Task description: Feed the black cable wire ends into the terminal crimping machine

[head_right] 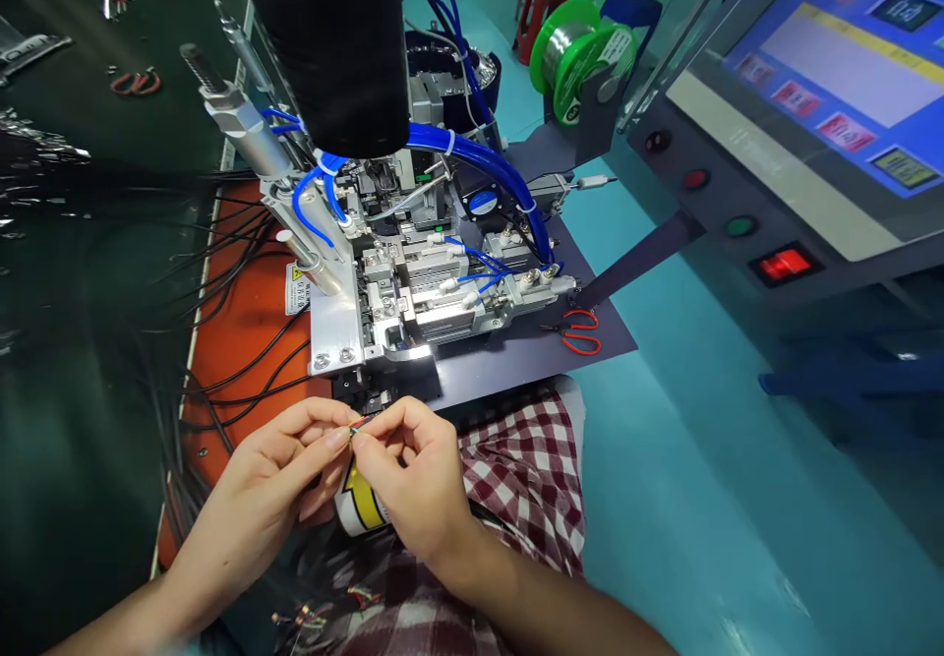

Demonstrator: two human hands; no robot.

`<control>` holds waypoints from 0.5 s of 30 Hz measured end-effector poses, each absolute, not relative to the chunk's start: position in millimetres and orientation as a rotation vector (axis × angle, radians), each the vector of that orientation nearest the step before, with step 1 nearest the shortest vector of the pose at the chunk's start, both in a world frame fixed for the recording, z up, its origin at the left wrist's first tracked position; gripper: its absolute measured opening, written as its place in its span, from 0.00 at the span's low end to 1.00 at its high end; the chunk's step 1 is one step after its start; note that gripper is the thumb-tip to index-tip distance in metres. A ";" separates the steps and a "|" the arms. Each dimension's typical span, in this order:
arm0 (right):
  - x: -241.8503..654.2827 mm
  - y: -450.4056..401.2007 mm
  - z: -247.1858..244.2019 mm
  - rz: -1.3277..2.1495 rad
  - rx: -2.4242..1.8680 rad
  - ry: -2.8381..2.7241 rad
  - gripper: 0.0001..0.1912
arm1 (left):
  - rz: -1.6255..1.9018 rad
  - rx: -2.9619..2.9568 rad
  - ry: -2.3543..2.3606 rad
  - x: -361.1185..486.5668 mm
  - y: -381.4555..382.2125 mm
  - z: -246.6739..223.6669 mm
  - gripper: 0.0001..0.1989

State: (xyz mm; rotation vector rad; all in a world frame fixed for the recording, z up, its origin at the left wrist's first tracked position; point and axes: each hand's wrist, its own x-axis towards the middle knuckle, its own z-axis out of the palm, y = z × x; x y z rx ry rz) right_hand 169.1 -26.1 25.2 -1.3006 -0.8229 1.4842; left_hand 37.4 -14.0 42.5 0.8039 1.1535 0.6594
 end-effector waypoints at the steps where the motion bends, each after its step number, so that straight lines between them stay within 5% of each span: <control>1: 170.1 -26.1 25.1 1.490 -1.301 -0.843 0.05 | 0.663 0.796 1.159 37.6 -13.8 43.0 0.11; 15: 190.1 -10.5 29.0 1.466 -1.334 -1.124 0.05 | 0.643 0.763 1.116 35.6 -13.0 41.2 0.10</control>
